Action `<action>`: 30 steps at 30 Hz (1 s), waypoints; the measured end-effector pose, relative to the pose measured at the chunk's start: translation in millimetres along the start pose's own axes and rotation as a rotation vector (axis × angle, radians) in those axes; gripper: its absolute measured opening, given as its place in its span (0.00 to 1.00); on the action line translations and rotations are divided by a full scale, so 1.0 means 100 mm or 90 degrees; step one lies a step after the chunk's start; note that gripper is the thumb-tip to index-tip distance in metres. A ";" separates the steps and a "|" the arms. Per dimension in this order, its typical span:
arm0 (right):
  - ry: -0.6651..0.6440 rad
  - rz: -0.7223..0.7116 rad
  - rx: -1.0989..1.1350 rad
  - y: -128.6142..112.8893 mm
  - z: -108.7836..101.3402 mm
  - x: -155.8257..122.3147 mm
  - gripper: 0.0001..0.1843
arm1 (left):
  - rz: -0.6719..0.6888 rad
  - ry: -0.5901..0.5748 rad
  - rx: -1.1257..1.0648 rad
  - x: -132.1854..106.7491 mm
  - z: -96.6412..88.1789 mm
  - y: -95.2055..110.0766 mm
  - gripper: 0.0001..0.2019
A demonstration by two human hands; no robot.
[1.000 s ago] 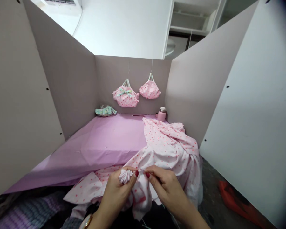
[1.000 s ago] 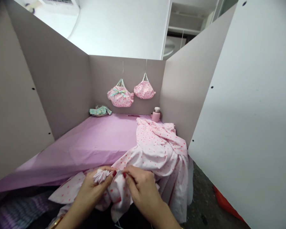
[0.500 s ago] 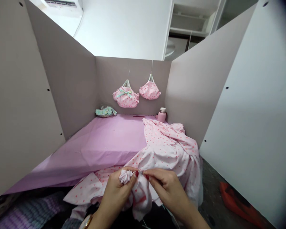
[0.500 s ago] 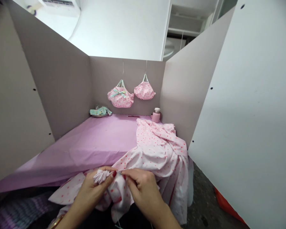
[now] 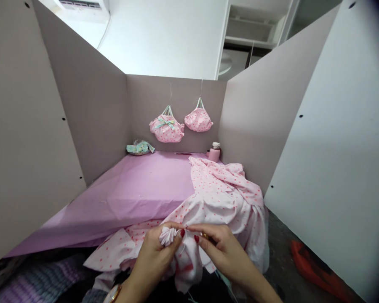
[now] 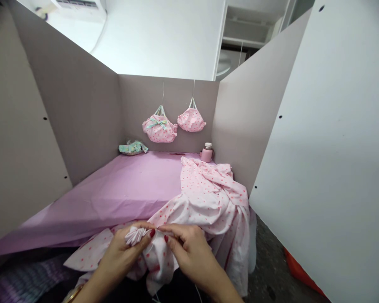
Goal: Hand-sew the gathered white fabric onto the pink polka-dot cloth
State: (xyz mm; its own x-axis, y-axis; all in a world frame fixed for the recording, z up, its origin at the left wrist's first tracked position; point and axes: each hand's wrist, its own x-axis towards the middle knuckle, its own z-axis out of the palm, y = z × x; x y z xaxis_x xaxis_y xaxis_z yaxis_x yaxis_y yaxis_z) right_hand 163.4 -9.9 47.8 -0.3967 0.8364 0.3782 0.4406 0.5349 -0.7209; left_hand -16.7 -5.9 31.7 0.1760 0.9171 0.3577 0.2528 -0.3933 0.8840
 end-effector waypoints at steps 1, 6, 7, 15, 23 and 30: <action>0.001 -0.002 0.013 0.00 0.00 0.00 0.16 | -0.001 -0.001 0.006 0.00 0.00 0.00 0.09; 0.026 -0.008 0.017 0.01 0.02 -0.01 0.16 | -0.005 0.012 0.026 -0.01 0.01 -0.04 0.09; 0.029 -0.010 0.015 0.02 0.02 -0.01 0.16 | -0.008 0.016 0.025 -0.01 0.02 -0.05 0.09; 0.039 -0.014 -0.014 -0.01 0.06 -0.01 0.18 | -0.007 0.006 0.030 -0.01 0.01 -0.04 0.09; 0.052 0.010 0.020 0.00 0.08 0.01 0.16 | -0.060 0.016 -0.011 0.01 0.04 -0.05 0.08; 0.038 0.049 0.060 0.07 0.06 -0.02 0.13 | -0.112 0.004 -0.124 0.02 0.07 -0.08 0.08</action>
State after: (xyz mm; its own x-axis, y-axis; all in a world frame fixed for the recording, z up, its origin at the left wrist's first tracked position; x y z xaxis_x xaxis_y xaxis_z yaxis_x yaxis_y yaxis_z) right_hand 162.1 -8.2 38.3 -0.3142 0.8817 0.3518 0.3895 0.4577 -0.7992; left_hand -12.0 -1.0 23.3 0.1400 0.9708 0.1949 0.0913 -0.2087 0.9737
